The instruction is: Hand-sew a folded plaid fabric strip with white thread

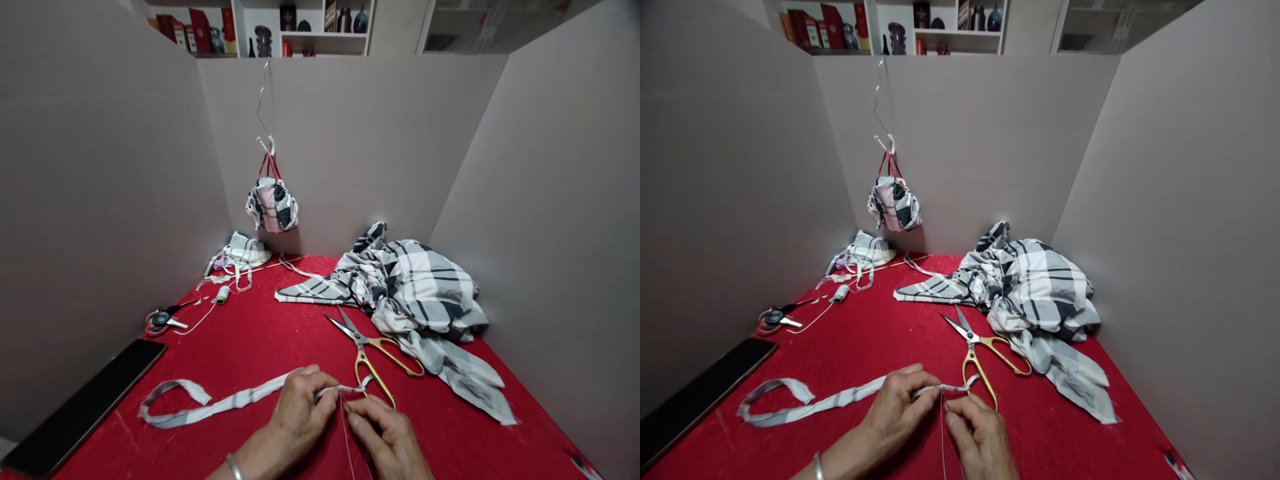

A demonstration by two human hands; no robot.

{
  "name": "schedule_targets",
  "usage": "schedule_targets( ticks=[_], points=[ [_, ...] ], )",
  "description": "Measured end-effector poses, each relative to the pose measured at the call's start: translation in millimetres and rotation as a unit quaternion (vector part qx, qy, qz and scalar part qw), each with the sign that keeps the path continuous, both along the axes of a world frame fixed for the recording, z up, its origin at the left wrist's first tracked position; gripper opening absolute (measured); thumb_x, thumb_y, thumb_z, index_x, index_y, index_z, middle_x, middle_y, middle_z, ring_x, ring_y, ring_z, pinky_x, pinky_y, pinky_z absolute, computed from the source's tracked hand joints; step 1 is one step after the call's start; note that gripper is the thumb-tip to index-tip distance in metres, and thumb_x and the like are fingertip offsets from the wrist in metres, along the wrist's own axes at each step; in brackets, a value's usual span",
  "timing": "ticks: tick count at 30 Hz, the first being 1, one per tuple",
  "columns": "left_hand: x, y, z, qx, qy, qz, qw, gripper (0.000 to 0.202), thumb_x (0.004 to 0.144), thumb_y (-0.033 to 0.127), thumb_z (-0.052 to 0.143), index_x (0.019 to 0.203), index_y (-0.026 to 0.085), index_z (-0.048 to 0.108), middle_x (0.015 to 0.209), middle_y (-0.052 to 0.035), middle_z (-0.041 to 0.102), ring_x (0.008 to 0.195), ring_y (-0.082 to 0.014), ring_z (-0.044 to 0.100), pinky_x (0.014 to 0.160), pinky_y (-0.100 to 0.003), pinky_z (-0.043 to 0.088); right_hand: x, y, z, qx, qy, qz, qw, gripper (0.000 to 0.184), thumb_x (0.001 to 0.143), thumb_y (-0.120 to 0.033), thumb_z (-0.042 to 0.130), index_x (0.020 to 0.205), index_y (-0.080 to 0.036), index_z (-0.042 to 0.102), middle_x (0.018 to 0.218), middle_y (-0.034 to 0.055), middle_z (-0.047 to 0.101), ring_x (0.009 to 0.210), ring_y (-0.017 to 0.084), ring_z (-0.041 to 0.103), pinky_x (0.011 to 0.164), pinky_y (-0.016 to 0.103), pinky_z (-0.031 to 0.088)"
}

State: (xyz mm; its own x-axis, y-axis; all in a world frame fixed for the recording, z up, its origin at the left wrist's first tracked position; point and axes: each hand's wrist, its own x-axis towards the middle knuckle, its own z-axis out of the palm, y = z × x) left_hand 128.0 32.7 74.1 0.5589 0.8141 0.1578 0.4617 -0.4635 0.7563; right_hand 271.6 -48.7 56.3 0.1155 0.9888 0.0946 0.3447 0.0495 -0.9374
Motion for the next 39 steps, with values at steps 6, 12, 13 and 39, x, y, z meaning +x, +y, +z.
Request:
schedule_targets(
  ticks=[6, 12, 13, 39],
  points=[
    [0.3, -2.7, 1.1, 0.018, 0.000, 0.022, 1.000, 0.023, 0.081, 0.019, 0.047, 0.071, 0.015, 0.067, 0.067, -0.0046, 0.062, 0.065, -0.0159, 0.054, 0.063, -0.025, 0.038, -0.3, 1.6, -1.3, 0.007, 0.016, -0.008, 1.000, 0.030, 0.085, -0.042, 0.049, 0.087, -0.020, 0.071, 0.084, 0.0071, 0.067, 0.079, 0.022, 0.061, 0.072, 0.027, 0.046],
    [-0.3, -1.5, 3.9, -0.038, -0.032, 0.023, 0.998, 0.023, 0.080, 0.020, 0.047, 0.071, 0.016, 0.067, 0.068, -0.0035, 0.063, 0.065, -0.0150, 0.056, 0.063, -0.023, 0.038, -0.2, 1.4, -2.0, 0.007, 0.019, -0.003, 1.000, 0.031, 0.085, -0.041, 0.049, 0.087, -0.019, 0.071, 0.083, 0.0072, 0.066, 0.078, 0.021, 0.061, 0.071, 0.027, 0.046],
    [-0.4, -1.3, 4.3, -0.041, -0.034, 0.023, 0.998, 0.023, 0.080, 0.020, 0.047, 0.071, 0.015, 0.068, 0.068, -0.0034, 0.063, 0.065, -0.0150, 0.056, 0.063, -0.023, 0.038, -0.1, 1.1, -2.1, 0.008, 0.018, -0.003, 1.000, 0.030, 0.085, -0.041, 0.049, 0.086, -0.019, 0.071, 0.082, 0.0069, 0.066, 0.077, 0.021, 0.061, 0.071, 0.027, 0.046],
    [-2.8, -2.3, -13.2, 0.187, 0.048, -0.005, 0.981, 0.024, 0.084, 0.015, 0.043, 0.073, 0.014, 0.064, 0.065, -0.0054, 0.057, 0.059, -0.0151, 0.051, 0.056, -0.024, 0.035, 0.4, 1.0, -0.8, 0.022, 0.003, 0.001, 1.000, 0.027, 0.086, -0.036, 0.049, 0.086, -0.020, 0.071, 0.084, 0.0063, 0.067, 0.077, 0.020, 0.060, 0.071, 0.026, 0.044]
  ],
)
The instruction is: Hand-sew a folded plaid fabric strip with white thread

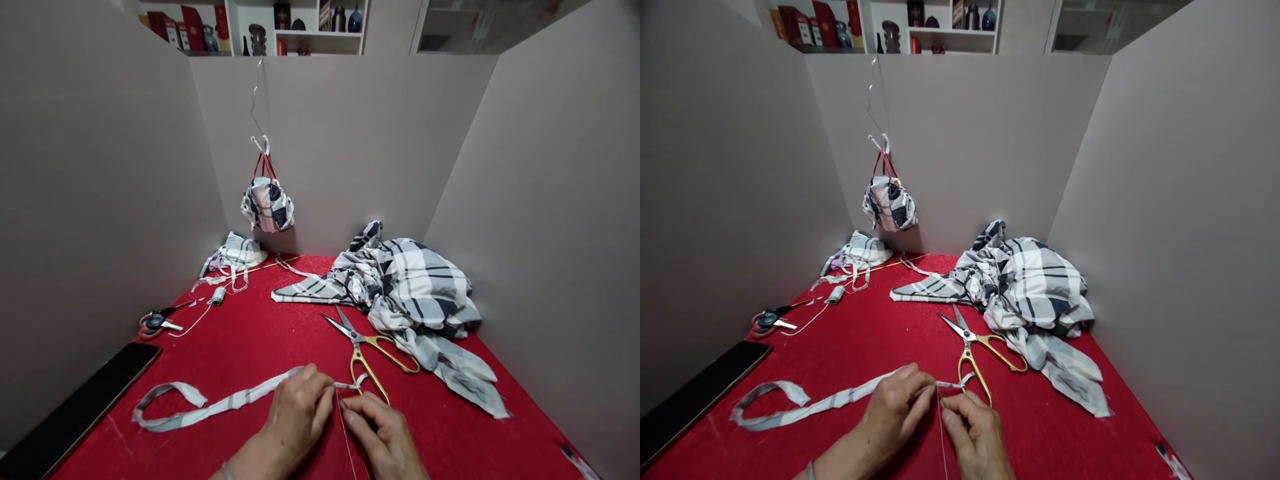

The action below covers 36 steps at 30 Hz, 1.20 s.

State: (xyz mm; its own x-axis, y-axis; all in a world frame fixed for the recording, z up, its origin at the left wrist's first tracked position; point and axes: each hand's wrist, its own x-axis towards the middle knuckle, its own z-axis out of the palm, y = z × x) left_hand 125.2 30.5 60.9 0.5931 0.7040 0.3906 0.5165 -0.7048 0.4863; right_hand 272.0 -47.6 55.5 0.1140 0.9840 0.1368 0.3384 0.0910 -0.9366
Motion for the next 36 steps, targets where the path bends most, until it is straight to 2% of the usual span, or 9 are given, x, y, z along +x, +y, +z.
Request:
schedule_targets(
  ticks=[3, 8, 11, 15, 22, 26, 30, 33, 36],
  points=[
    [-1.0, -0.7, -6.9, 0.113, 0.029, -0.008, 0.993, 0.024, 0.085, 0.013, 0.040, 0.071, 0.014, 0.060, 0.064, -0.0057, 0.054, 0.058, -0.0158, 0.048, 0.054, -0.025, 0.033, -0.6, -0.9, -2.1, 0.003, -0.003, -0.008, 1.000, 0.027, 0.087, -0.037, 0.049, 0.086, -0.020, 0.070, 0.079, 0.0054, 0.066, 0.075, 0.020, 0.060, 0.069, 0.026, 0.044],
    [3.0, -5.4, -8.3, 0.151, 0.025, -0.031, 0.988, 0.028, 0.087, 0.012, 0.036, 0.066, 0.016, 0.055, 0.060, -0.0039, 0.050, 0.053, -0.0146, 0.044, 0.051, -0.025, 0.030, -3.1, -0.2, -2.2, 0.018, 0.011, -0.022, 1.000, 0.028, 0.087, -0.037, 0.049, 0.084, -0.020, 0.070, 0.077, 0.0052, 0.064, 0.075, 0.020, 0.060, 0.069, 0.026, 0.044],
    [6.1, -8.5, -7.7, 0.129, 0.003, -0.059, 0.990, 0.030, 0.088, 0.014, 0.035, 0.066, 0.016, 0.055, 0.059, -0.0032, 0.050, 0.051, -0.0136, 0.043, 0.050, -0.024, 0.030, -1.7, 0.5, -4.8, 0.018, 0.035, -0.031, 0.999, 0.029, 0.086, -0.039, 0.050, 0.081, -0.019, 0.069, 0.074, 0.0044, 0.062, 0.072, 0.019, 0.058, 0.066, 0.026, 0.045],
    [6.0, -8.9, -5.6, 0.068, -0.037, -0.053, 0.996, 0.027, 0.090, 0.017, 0.037, 0.076, 0.015, 0.059, 0.062, -0.0035, 0.053, 0.055, -0.0133, 0.047, 0.053, -0.022, 0.032, 0.1, -1.0, -11.4, -0.046, 0.120, -0.020, 0.991, 0.033, 0.083, -0.047, 0.051, 0.091, -0.017, 0.063, 0.077, 0.0040, 0.056, 0.058, 0.015, 0.054, 0.046, 0.022, 0.044],
    [6.3, -9.3, 0.6, 0.001, -0.021, -0.087, 0.996, 0.025, 0.088, 0.017, 0.041, 0.073, 0.015, 0.062, 0.061, -0.0029, 0.053, 0.055, -0.0121, 0.048, 0.052, -0.021, 0.031, -0.3, 4.7, -4.8, -0.029, 0.199, -0.033, 0.979, 0.028, 0.077, -0.039, 0.061, 0.091, -0.021, 0.046, 0.065, -0.0048, 0.049, 0.053, 0.011, 0.051, 0.047, 0.019, 0.043],
    [1.2, -2.6, 0.1, -0.028, -0.021, -0.061, 0.997, 0.023, 0.087, 0.016, 0.043, 0.078, 0.015, 0.063, 0.064, -0.0034, 0.054, 0.058, -0.0124, 0.050, 0.054, -0.020, 0.033, 23.9, 12.0, 24.7, -0.133, 0.145, -0.009, 0.980, 0.037, 0.073, -0.044, 0.060, 0.097, -0.018, 0.050, 0.067, -0.0023, 0.055, 0.040, 0.010, 0.049, 0.033, 0.018, 0.033],
    [-1.3, -1.4, -2.5, 0.000, -0.019, -0.075, 0.997, 0.022, 0.088, 0.017, 0.041, 0.081, 0.016, 0.063, 0.066, -0.0035, 0.053, 0.059, -0.0128, 0.049, 0.055, -0.021, 0.033, 32.7, 25.0, 47.5, -0.055, -0.041, -0.007, 0.998, 0.032, 0.083, -0.042, 0.047, 0.073, -0.015, 0.062, 0.061, -0.0002, 0.055, 0.051, 0.012, 0.050, 0.048, 0.022, 0.037],
    [-0.6, -3.5, -3.7, 0.037, -0.014, -0.082, 0.996, 0.023, 0.088, 0.017, 0.039, 0.080, 0.016, 0.061, 0.064, -0.0026, 0.050, 0.056, -0.0125, 0.046, 0.052, -0.021, 0.031, 21.4, 37.3, 43.0, -0.036, -0.096, 0.021, 0.995, 0.025, 0.077, -0.032, 0.056, 0.058, -0.016, 0.062, 0.064, 0.0007, 0.059, 0.068, 0.016, 0.054, 0.062, 0.023, 0.039],
    [-1.2, -3.0, -3.7, 0.076, -0.009, -0.076, 0.994, 0.024, 0.089, 0.017, 0.038, 0.077, 0.016, 0.059, 0.063, -0.0023, 0.049, 0.055, -0.0125, 0.045, 0.052, -0.022, 0.030, 15.2, 45.9, 30.8, -0.049, -0.088, -0.018, 0.995, 0.022, 0.077, -0.033, 0.054, 0.067, -0.015, 0.063, 0.060, 0.0000, 0.058, 0.060, 0.015, 0.052, 0.057, 0.022, 0.037]
  ],
)
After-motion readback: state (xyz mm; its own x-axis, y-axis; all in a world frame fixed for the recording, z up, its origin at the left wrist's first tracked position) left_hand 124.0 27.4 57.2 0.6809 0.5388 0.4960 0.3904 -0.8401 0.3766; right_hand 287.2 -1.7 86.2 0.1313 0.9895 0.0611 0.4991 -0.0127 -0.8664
